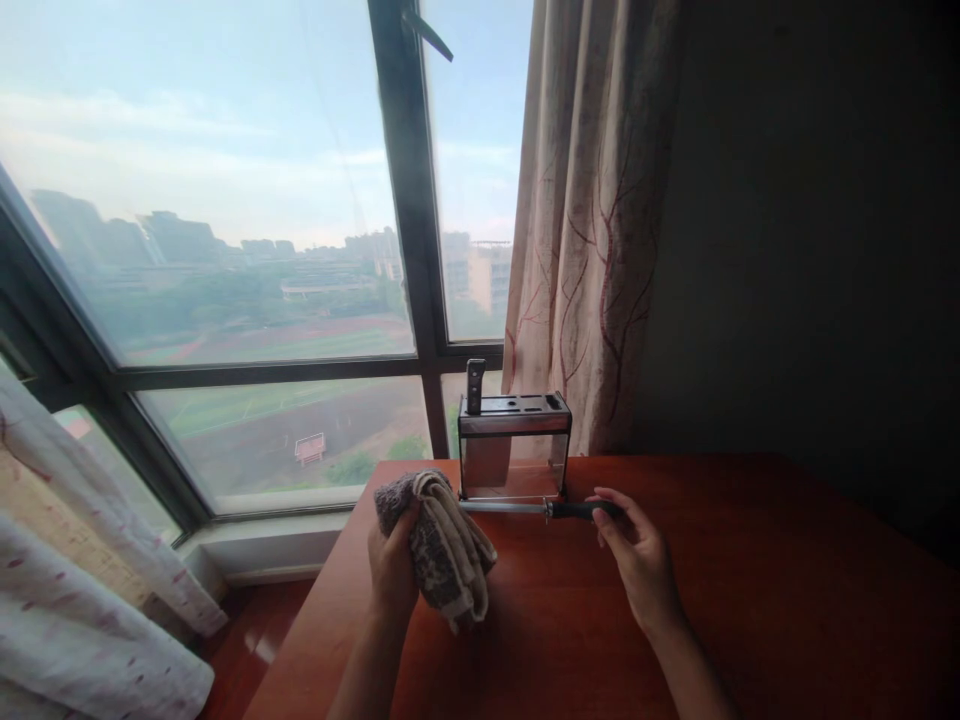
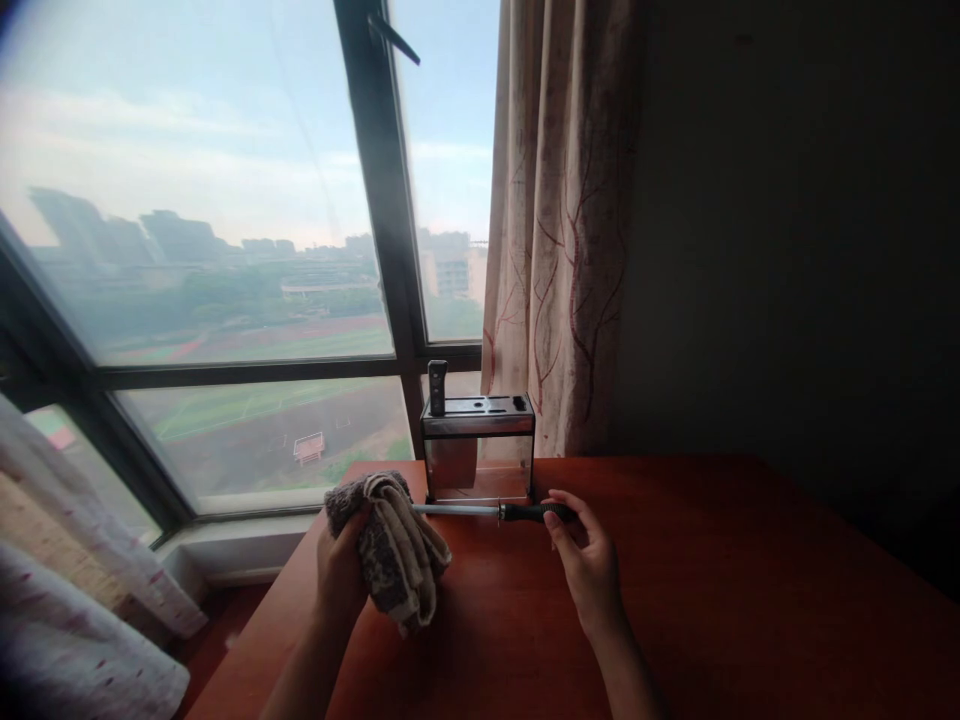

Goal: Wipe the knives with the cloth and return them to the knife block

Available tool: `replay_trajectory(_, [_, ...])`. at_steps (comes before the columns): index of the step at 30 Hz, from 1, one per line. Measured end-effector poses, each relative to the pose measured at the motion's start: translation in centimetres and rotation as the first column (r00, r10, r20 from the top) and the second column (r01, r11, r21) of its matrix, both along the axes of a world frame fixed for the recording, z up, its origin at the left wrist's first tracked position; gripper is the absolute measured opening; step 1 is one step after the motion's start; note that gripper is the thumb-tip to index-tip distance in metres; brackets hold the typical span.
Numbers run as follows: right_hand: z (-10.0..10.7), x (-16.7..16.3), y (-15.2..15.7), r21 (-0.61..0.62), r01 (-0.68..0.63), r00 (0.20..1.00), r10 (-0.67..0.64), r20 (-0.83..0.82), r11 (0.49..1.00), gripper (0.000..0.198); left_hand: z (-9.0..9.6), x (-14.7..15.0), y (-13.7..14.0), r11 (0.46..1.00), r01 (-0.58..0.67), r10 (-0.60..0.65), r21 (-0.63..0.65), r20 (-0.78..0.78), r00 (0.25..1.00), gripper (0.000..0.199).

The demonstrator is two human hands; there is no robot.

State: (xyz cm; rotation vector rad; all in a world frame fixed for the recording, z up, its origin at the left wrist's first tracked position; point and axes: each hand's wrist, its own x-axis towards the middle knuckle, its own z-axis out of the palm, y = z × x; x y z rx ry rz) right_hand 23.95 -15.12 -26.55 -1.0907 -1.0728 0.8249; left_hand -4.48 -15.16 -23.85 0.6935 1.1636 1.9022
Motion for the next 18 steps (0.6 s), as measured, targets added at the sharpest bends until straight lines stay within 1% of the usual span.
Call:
replay_trajectory(2, [0.2,-0.1,-0.2,0.061,0.025,0.999,-0.026,0.028,0.998,0.039,0.0,0.1,0.0,1.0,-0.021,0.02,-0.008,-0.096,0.995,0.031])
replay_trajectory(5, [0.3,-0.3,-0.5,0.119,0.033,0.996,-0.042,0.077,0.992,0.033,0.0,0.1,-0.1,0.993,-0.117,0.109,-0.017,-0.247,0.963,0.028])
replay_trajectory(7, [0.2,-0.5,-0.6,0.129,0.029,0.994,-0.041,0.097,0.991,0.031,0.1,0.0,-0.2,0.983,-0.182,0.167,-0.015,-0.323,0.932,0.026])
replay_trajectory(9, [-0.1,-0.5,-0.5,0.106,0.045,0.993,-0.056,0.106,0.993,0.032,0.3,-0.1,-0.2,0.98,-0.196,0.179,-0.015,-0.345,0.921,0.026])
replay_trajectory(11, [-0.6,-0.4,-0.2,0.043,0.082,0.991,-0.085,0.1,0.996,0.036,0.5,-0.2,-0.2,0.989,-0.143,0.126,-0.034,-0.304,0.944,0.026])
replay_trajectory(14, [-1.2,-0.1,0.4,-0.059,0.126,0.99,-0.122,0.066,0.99,0.043,0.7,0.0,-0.3,0.999,0.006,-0.013,-0.043,-0.148,0.989,0.028])
replay_trajectory(16, [-1.4,0.0,0.7,-0.101,0.122,0.992,-0.12,0.031,0.987,0.044,0.7,0.2,-0.4,0.995,0.1,-0.101,-0.026,-0.026,0.995,0.031])
replay_trajectory(18, [-1.4,-0.1,0.8,-0.132,0.107,0.994,-0.108,0.0,0.985,0.044,0.7,0.4,-0.7,0.983,0.185,-0.183,-0.013,0.096,0.978,0.035])
